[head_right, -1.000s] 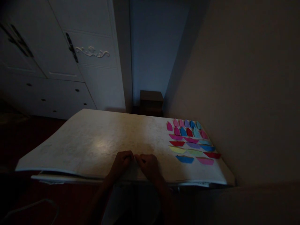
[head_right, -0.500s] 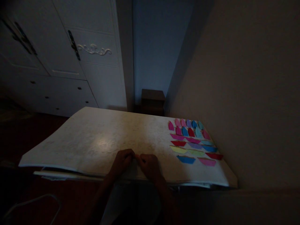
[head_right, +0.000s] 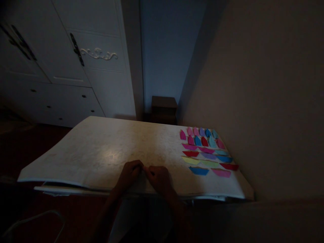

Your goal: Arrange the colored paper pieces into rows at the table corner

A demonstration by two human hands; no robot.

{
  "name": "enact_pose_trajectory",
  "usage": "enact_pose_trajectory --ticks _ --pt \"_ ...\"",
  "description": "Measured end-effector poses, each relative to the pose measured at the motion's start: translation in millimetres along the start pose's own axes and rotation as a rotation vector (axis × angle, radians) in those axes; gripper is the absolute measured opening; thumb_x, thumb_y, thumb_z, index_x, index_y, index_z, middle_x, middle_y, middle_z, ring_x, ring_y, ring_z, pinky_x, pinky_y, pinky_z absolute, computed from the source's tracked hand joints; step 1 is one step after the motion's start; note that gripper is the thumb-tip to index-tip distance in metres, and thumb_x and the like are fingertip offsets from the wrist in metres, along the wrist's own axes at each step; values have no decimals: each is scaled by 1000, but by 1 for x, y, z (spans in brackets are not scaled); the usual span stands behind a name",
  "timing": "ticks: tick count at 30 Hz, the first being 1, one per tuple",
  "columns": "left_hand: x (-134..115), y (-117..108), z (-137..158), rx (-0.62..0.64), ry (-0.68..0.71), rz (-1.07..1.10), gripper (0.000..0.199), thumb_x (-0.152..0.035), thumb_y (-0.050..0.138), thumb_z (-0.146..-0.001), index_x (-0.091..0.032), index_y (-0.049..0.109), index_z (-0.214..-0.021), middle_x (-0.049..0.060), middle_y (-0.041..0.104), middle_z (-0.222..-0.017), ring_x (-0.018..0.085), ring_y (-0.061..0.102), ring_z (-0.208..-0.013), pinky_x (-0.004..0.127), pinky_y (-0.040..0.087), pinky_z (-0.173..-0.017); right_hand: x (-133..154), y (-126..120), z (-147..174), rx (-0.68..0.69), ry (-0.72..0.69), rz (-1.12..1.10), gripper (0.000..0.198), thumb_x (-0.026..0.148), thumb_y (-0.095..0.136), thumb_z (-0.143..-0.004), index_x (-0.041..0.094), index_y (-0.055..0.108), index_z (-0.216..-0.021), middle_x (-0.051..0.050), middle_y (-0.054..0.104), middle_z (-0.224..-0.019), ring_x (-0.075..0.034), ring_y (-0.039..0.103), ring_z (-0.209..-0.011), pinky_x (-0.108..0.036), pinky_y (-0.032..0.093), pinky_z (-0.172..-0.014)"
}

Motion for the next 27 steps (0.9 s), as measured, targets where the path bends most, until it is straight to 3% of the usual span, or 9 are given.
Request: enact_pose_trajectory --ticks 8,19,27 --pt "1 -3 -2 1 -19 -5 21 -22 41 -64 -19 61 -62 1 61 -58 16 55 -58 26 42 -60 2 0 0 29 -5 -34 56 49 44 -94 17 53 -49 2 48 -46 -8 45 -46 -23 24 -49" --pt "7 -5 -4 -1 -44 -51 23 -26 41 -67 -20 63 -64 0 62 -58 17 56 -57 26 44 -57 -14 -9 15 86 114 -356 57 57 47 -91 16 56 -52 2 54 -47 -7 48 -44 -18 32 -44" --pt "1 -9 -4 -46 -65 -51 23 -29 41 -68 -20 62 -62 0 61 -58 17 57 -57 26 44 -55 -13 -12 19 102 72 -377 58 58 46 -91 16 58 -54 2 56 -49 -8 50 -46 -19 36 -48"
Point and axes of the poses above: each hand's wrist, its own z-axis away from the middle knuckle, its own y-axis out of the palm, x = y × z, the point moved 9 cm from there along -z, towards the middle knuckle
